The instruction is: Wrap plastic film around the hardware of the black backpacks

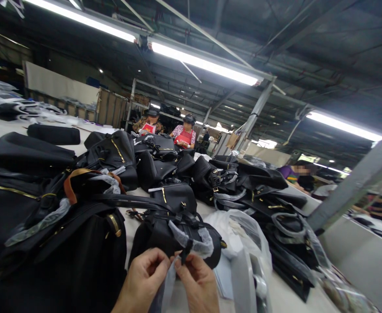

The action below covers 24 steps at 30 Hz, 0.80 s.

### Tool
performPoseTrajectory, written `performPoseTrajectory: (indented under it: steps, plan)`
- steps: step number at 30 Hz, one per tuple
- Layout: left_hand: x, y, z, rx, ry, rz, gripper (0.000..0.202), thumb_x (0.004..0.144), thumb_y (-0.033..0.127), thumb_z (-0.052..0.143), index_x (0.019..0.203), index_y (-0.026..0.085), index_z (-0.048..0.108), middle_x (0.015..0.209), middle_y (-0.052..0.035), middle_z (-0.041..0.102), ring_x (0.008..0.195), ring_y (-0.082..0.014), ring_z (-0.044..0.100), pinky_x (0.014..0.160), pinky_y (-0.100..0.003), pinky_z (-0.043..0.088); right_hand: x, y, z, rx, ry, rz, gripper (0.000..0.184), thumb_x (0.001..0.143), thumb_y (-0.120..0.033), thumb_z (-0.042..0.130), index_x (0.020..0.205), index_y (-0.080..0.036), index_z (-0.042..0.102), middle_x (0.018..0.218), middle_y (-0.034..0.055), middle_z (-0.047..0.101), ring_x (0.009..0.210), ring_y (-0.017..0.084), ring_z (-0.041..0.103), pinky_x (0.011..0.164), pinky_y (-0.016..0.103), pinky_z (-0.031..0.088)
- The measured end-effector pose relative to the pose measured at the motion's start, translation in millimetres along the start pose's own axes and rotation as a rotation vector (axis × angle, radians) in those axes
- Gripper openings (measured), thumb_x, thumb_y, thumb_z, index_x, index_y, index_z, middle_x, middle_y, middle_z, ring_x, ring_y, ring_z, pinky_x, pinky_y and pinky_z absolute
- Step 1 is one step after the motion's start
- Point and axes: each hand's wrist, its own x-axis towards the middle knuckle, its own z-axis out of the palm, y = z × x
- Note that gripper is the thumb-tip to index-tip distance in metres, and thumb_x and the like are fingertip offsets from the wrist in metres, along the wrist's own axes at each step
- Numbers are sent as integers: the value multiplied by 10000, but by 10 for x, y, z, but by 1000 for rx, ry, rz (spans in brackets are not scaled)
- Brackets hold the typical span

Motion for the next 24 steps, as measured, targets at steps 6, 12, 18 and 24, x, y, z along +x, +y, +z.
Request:
performPoseTrajectory:
  steps: [6,12,18,24]
  plan:
    - [-122,-97,47,177,14,412,183,860,192,550,851,207,732,851,-105,699,753,-218,676,672,-244,482,6,84,62,45,70,-61,272,666,-421,849,778,-199,738,775,18,760,747,185,673,699,242,535]
    - [-95,-334,2,594,100,867,232,948,139,444,1026,173,660,769,-68,703,630,-173,700,573,-199,538,-6,94,89,182,-1,-70,293,671,-395,859,882,-214,766,874,39,775,756,173,669,666,233,539]
    - [-39,-170,-137,682,211,1080,271,973,107,359,1045,95,619,723,-83,706,601,-152,696,555,-192,557,60,87,75,243,-87,-33,377,615,-373,900,942,-229,778,991,90,791,747,210,715,659,303,584]
    - [-18,-215,-163,746,256,1124,249,953,86,392,1005,110,635,655,-48,676,510,-126,639,479,-178,493,115,43,59,189,-122,25,408,555,-385,925,873,-177,780,742,61,779,645,217,712,623,345,605]
